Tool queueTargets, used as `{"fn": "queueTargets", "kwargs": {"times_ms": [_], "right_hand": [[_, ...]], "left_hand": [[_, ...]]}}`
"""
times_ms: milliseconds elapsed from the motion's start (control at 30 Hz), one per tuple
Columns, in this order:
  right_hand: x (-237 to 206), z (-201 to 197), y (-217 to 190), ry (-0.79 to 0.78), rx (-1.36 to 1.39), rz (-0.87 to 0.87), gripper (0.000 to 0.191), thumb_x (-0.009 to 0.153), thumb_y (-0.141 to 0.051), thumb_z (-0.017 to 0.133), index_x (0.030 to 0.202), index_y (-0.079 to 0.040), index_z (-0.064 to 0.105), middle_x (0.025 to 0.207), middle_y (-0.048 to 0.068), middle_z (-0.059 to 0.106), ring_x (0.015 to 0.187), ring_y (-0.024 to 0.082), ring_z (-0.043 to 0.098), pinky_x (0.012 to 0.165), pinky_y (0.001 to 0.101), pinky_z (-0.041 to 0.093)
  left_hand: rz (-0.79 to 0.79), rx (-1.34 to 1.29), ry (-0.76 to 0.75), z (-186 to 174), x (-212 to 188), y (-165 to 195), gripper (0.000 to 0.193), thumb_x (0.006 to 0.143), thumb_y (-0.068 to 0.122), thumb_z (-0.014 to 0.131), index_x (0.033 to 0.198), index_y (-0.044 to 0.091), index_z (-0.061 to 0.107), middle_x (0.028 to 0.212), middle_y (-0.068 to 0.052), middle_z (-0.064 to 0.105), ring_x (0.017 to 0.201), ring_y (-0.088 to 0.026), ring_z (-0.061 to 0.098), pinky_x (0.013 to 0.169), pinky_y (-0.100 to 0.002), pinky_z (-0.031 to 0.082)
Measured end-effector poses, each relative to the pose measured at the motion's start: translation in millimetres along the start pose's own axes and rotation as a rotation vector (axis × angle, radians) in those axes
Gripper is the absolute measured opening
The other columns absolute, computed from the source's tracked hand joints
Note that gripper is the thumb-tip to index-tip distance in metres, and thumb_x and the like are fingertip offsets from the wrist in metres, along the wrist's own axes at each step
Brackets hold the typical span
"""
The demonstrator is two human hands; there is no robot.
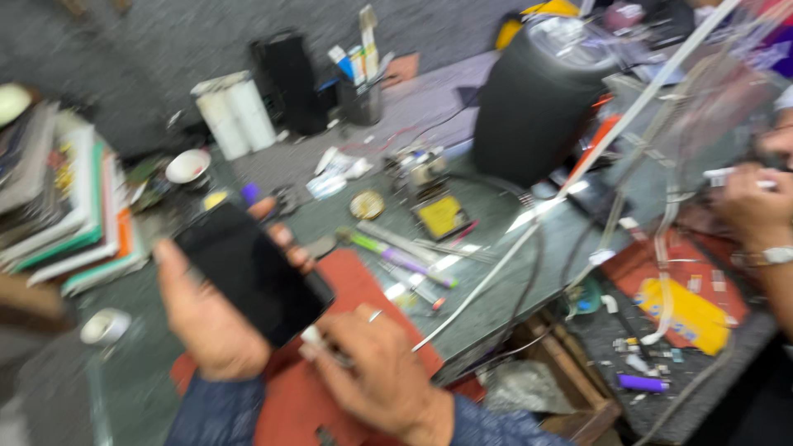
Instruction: The person removes a protective film from a smartphone screen, then uses tweezers to clean the edges. They connect a charging cable to test the device, then use a plastic pry tool to open the phone and remove the back cover, exposing the internal components.
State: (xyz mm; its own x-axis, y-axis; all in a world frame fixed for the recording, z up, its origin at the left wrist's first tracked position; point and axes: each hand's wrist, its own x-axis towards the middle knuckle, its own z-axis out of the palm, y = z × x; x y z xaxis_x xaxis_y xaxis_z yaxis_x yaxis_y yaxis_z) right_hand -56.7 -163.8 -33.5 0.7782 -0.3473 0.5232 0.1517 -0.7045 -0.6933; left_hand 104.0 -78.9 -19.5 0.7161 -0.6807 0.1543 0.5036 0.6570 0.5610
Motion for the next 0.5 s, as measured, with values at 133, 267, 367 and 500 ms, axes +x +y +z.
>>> {"fn": "queueTargets", "kwargs": {"times_ms": [133,267,367,500], "right_hand": [[4.3,1.3,-2.5,0.012,0.016,0.003,0.018,0.089,-0.012,0.077,0.102,-0.002,0.069,0.080,0.010,0.068,0.070,0.025,0.066,0.061,0.0350,0.052],[7.2,0.5,-6.9,-0.020,0.006,0.050,0.018,0.087,-0.011,0.077,0.101,-0.002,0.070,0.077,0.008,0.068,0.065,0.021,0.067,0.056,0.0312,0.052],[8.0,1.8,-8.1,-0.012,-0.020,0.031,0.018,0.086,-0.011,0.078,0.101,-0.002,0.072,0.076,0.009,0.067,0.064,0.020,0.065,0.056,0.0308,0.050],[7.7,3.5,-7.2,-0.015,-0.003,0.034,0.019,0.086,-0.011,0.078,0.102,-0.002,0.072,0.077,0.009,0.067,0.064,0.019,0.065,0.055,0.0302,0.050]], "left_hand": [[0.036,0.050,0.002,-1.6,1.2,-1.9,0.098,0.104,0.072,0.030,0.148,-0.013,0.050,0.104,-0.016,0.065,0.090,-0.030,0.066,0.089,-0.047,0.056],[-0.018,-0.026,-0.037,-0.1,2.5,-0.2,0.098,0.101,0.074,0.028,0.148,-0.009,0.050,0.103,-0.013,0.066,0.090,-0.029,0.068,0.089,-0.046,0.057],[-0.035,-0.016,-0.013,0.3,2.1,0.7,0.098,0.100,0.075,0.028,0.148,-0.007,0.050,0.103,-0.013,0.065,0.089,-0.028,0.068,0.088,-0.046,0.059],[-0.047,-0.067,-0.034,-2.1,2.8,0.4,0.098,0.100,0.076,0.027,0.147,-0.007,0.051,0.102,-0.013,0.064,0.088,-0.027,0.068,0.086,-0.045,0.059]]}}
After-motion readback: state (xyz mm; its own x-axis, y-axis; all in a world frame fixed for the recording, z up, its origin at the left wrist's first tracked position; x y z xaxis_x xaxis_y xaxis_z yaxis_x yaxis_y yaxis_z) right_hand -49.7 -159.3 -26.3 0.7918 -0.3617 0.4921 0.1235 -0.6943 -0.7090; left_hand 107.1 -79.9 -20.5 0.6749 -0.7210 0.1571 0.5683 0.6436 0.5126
